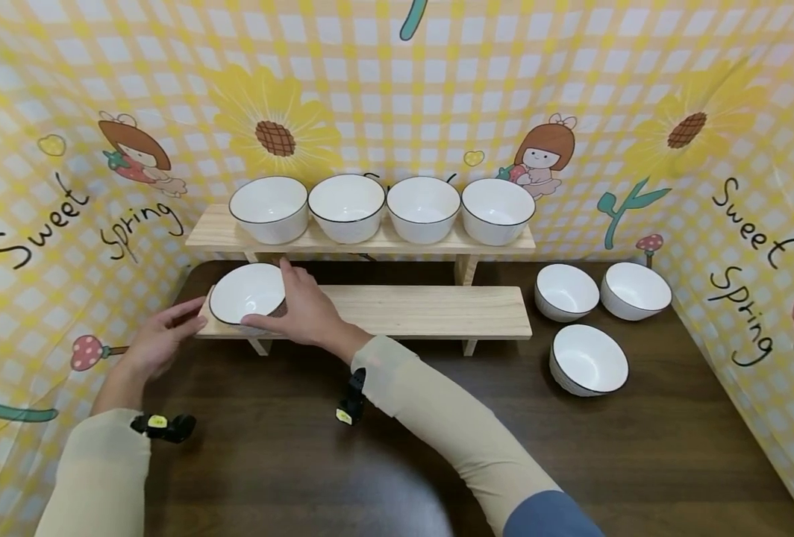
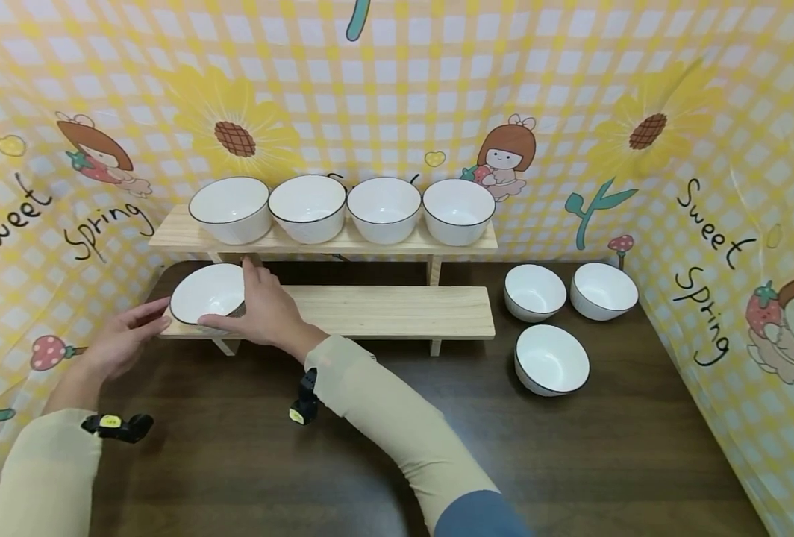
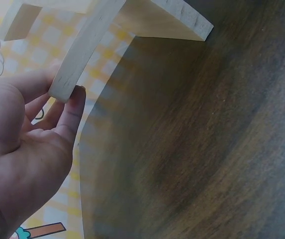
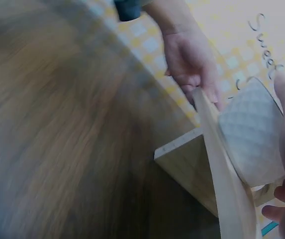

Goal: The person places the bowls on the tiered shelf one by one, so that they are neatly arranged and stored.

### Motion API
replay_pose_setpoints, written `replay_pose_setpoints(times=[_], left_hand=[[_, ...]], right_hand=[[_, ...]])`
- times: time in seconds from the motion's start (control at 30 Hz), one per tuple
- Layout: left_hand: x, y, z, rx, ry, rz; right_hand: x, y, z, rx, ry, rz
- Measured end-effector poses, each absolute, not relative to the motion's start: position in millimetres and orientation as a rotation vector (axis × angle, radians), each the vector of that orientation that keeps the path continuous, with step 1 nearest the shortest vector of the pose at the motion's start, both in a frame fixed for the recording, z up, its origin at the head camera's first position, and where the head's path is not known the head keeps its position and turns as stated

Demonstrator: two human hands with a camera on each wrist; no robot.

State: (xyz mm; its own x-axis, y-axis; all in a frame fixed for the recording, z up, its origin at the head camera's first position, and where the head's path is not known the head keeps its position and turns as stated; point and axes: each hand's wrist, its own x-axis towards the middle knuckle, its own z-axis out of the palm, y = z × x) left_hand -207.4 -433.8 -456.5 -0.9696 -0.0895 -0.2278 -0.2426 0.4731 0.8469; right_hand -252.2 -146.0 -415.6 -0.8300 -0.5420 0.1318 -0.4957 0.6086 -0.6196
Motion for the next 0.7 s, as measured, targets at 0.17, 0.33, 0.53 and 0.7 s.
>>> replay_pose_setpoints(times=[0.17,0.33,0.53,0.7], left_hand=[[-206,-435,-457,-0.297,2.560,1.520],[-206,-432,-455,-0.292,2.558,1.519],[-206,-432,-455,-0.275,2.556,1.545],[-207,-434,-457,-0.251,2.551,1.575]], right_hand=[[-247,-133,-415,-1.026,2.823,-0.855],[-243,-118,-417,-1.068,2.881,-0.723],[-240,-96,-418,-1.162,2.891,-0.585],[-235,-74,-416,-1.291,2.854,-0.463]])
